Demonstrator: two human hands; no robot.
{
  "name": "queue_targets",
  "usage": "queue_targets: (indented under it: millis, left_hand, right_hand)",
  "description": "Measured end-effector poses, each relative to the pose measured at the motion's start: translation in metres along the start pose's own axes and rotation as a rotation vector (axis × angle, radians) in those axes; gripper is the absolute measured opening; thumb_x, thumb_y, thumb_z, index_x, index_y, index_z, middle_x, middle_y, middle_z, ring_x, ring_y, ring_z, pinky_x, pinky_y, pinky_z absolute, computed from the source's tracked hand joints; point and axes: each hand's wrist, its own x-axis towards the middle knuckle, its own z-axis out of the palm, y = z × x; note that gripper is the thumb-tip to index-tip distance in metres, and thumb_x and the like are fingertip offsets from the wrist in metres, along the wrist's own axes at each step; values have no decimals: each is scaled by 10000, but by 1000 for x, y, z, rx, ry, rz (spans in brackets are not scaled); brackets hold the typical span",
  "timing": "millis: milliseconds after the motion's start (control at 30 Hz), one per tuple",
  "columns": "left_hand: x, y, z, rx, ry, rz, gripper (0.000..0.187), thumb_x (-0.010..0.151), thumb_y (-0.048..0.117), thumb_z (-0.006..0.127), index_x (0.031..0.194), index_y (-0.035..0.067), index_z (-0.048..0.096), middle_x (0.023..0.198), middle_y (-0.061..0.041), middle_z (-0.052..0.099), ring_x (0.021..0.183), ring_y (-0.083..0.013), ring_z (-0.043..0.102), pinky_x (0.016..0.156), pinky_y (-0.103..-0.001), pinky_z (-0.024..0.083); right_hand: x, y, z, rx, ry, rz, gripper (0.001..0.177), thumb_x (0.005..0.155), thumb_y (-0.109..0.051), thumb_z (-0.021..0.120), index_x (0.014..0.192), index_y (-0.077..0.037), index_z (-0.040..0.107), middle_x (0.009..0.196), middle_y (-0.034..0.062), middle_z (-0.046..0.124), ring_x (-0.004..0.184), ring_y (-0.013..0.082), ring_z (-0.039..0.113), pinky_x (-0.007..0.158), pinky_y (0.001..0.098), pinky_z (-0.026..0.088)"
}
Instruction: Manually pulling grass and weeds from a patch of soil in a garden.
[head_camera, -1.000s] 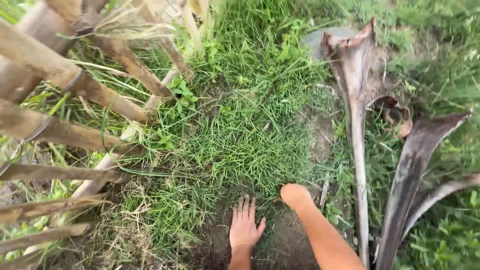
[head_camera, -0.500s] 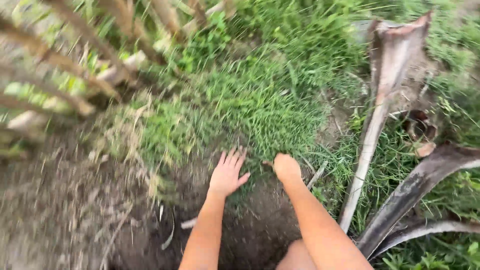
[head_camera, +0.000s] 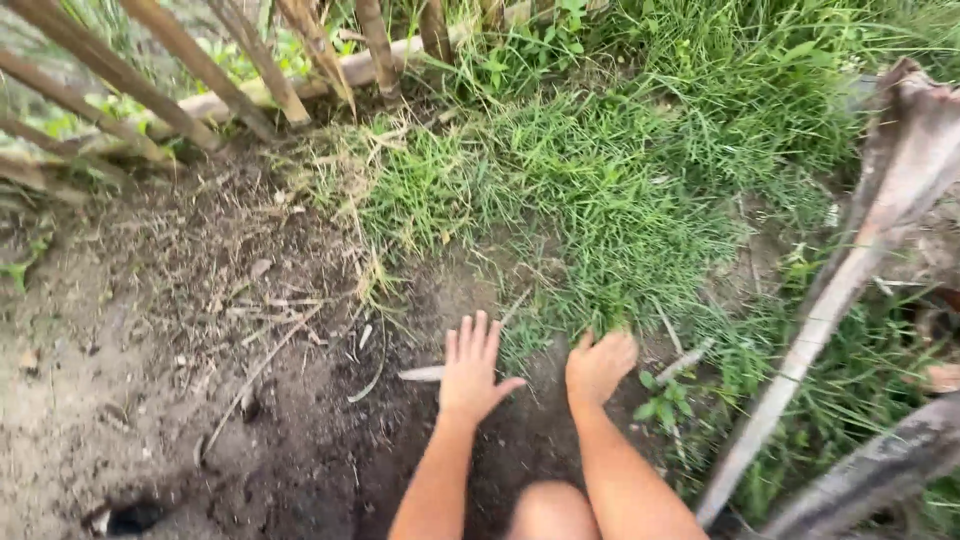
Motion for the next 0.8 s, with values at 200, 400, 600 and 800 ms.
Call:
queue_targets:
  millis: [200,400,600,800]
  left_hand:
    - [30,10,81,-84,471,107,845,936,581,595,1521,4,397,1633,-181,348,1517,-336,304,1237,-513,228]
    - [25,28,91,-399,536,13,525,913,311,729,1385,115,606,1275,-83,623,1148,-318,556,969,-488,414]
    - [31,31,119,-628,602,22,363,839,66,716,1200,87,679,1102,-104,636,1083,-315,621,951,-403,531]
    - [34,41,29,-263,197,-174,515,852,449,748,1025,-4,573,985,-181,630,900,-339,684,713,-427,585]
  right_hand:
    - [3,0,3,115,23,-77,605,998,-262,575,1415,168,491,1567,310,418,1490,388,368,1279,494,197]
    - [7,-7,2,67,-85,13,594,978,-290,561,1326,191,546,1590,278,360,1518,347,310,1285,462,160]
    - [6,-4,4,53,-106,31,611,976,-308,562,1351,175,544,1602,243,358,1517,311,293,1309,449,152]
    - [6,-9,-2,75,-86,58,590,967,-331,559,1330,134,552,1584,229,366,1509,326,305,1310,452,158]
